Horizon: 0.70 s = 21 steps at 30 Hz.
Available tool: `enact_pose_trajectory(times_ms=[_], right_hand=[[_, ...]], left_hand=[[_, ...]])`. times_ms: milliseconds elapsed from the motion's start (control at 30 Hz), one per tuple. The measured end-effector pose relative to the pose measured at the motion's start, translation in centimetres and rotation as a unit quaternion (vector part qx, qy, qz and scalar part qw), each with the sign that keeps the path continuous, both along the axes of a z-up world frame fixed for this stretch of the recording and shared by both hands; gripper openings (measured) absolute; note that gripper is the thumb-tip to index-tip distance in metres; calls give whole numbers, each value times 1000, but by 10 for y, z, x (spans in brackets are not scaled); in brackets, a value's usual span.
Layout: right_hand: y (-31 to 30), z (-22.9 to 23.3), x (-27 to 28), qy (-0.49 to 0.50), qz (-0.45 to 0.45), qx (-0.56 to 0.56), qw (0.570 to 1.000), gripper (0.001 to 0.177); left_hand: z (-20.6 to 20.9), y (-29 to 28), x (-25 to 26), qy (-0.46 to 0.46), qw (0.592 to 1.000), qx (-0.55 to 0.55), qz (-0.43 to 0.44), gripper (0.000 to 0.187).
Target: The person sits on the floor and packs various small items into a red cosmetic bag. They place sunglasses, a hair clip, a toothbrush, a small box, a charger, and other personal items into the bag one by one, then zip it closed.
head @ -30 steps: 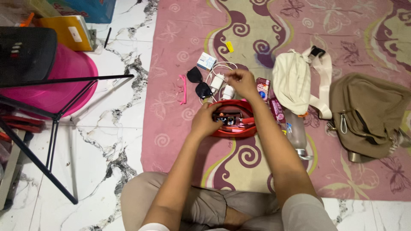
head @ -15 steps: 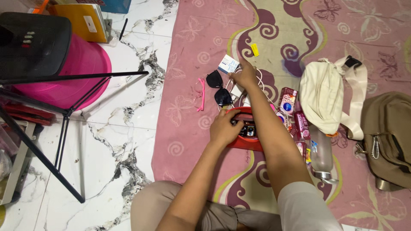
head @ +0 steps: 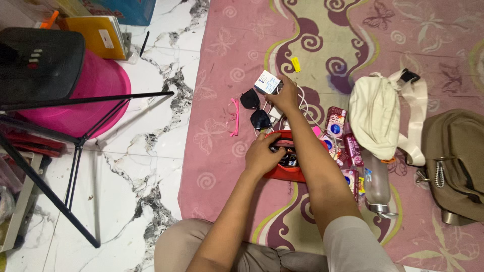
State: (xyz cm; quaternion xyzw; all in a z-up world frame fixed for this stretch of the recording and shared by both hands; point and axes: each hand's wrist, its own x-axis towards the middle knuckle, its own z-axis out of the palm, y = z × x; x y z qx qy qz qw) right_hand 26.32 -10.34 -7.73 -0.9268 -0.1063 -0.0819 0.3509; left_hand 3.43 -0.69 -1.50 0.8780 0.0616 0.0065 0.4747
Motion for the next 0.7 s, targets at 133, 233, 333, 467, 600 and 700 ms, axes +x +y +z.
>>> enact_pose_trajectory(times_ms=[133,233,333,467,600,700], right_hand=[[-12,27,-14,15,38,121,992,80],[-26,49,-31,72,108,288,949,82],[-48,71,-61,83,152,367,914,82],[-81,99,-112,100,150,408,895,83],[-103,122,-151,89,188,430,879,81],[-112,135,-170,91,176,430,881,81]], left_hand=[[-3,2,-4,-3,1000,-1,-30,65],[-5,6,-3,-24,997,1,-67,76],[-3,13,-8,-57,993,-8,-103,83],[6,19,-21,-66,988,-8,-139,91],[16,25,-34,-105,979,-23,-171,95],[20,28,-37,-58,981,4,-184,99]])
